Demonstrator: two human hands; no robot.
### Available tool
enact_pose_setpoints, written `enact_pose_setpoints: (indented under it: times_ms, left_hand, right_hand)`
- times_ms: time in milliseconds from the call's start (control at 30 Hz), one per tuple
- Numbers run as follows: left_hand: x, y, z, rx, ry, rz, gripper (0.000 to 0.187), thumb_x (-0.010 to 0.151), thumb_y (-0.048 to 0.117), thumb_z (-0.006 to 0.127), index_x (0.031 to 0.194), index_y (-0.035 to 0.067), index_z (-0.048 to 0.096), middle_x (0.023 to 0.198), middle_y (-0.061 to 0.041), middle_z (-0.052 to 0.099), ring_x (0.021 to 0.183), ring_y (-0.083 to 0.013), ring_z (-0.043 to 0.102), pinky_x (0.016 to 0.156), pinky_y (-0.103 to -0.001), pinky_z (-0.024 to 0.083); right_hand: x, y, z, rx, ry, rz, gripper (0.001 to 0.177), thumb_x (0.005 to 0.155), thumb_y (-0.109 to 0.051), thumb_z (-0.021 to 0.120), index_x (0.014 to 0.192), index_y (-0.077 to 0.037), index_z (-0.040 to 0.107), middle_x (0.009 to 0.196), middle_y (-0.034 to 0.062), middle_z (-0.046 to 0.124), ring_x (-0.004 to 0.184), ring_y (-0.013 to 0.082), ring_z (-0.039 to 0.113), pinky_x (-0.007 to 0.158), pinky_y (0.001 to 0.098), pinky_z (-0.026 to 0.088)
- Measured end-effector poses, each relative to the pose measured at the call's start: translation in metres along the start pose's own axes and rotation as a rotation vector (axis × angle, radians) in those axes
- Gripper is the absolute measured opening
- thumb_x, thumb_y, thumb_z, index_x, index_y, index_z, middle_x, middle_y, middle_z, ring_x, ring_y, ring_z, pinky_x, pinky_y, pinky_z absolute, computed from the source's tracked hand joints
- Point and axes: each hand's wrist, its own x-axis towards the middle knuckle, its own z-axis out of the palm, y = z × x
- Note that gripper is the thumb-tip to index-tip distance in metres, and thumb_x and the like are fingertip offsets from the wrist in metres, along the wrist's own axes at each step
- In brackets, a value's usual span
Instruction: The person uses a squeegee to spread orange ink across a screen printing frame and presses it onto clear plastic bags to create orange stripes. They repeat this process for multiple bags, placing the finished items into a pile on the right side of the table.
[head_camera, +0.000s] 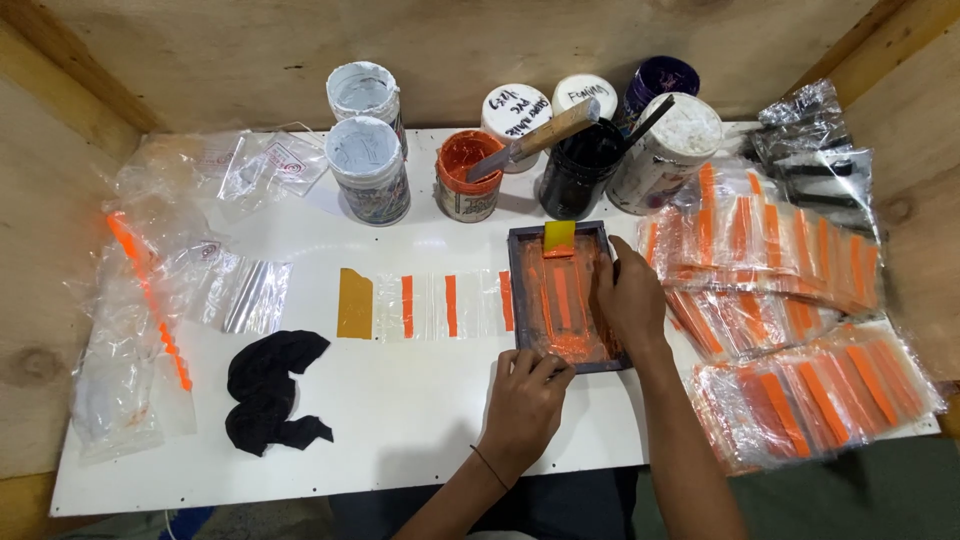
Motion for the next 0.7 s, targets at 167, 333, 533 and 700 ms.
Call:
enact_pose_setpoints:
  times_ms: [167,333,533,700]
  left_hand:
    - [0.005,-0.014,-0.009,-0.059,-0.008,-0.016,0.027,0.088,-0.001,0.064,0.111,0.011,0.074,0.107,-0.004,0.072,0.096,-0.026,0.059,0.089,-0.043,0.042]
    - [-0.002,-0.094,-0.014,0.115,0.11,-0.097,0.012,0.092,0.013,0.066,0.099,0.018,0.075,0.1,0.0,0.07,0.101,-0.0256,0.064,0.087,-0.043,0.047]
    - [-0.003,-0.17,-0.08,0.214,0.114,-0.451,0.016,0.1,0.01,0.062,0.109,0.012,0.075,0.107,-0.005,0.07,0.102,-0.0256,0.067,0.087,-0.041,0.05]
    - [-0.007,-0.186,-0.086,0.144,0.026,-0.556,0.021,0.103,0.019,0.063,0.12,0.014,0.075,0.114,-0.009,0.067,0.115,-0.0277,0.064,0.094,-0.039,0.051]
  right_hand:
    - [-0.005,0.0,0.003,0.007,0.019,-0.013,0.037,0.106,-0.023,0.048,0.136,-0.005,0.06,0.107,0.0175,0.072,0.091,0.0366,0.067,0.067,0.0497,0.053]
    - [-0.01,-0.004,-0.002,-0.005,0.057,-0.03,0.039,0.106,-0.021,0.056,0.136,0.002,0.064,0.088,0.0201,0.068,0.08,0.0354,0.072,0.065,0.0459,0.059]
    - [-0.02,-0.015,-0.014,0.0,0.051,-0.01,0.04,0.103,-0.019,0.061,0.137,0.002,0.065,0.083,0.0195,0.068,0.076,0.0345,0.072,0.063,0.0452,0.059]
    - [-0.019,-0.012,-0.014,-0.005,0.009,0.031,0.042,0.103,-0.022,0.06,0.138,0.0,0.065,0.082,0.0187,0.07,0.079,0.0351,0.072,0.066,0.0473,0.058]
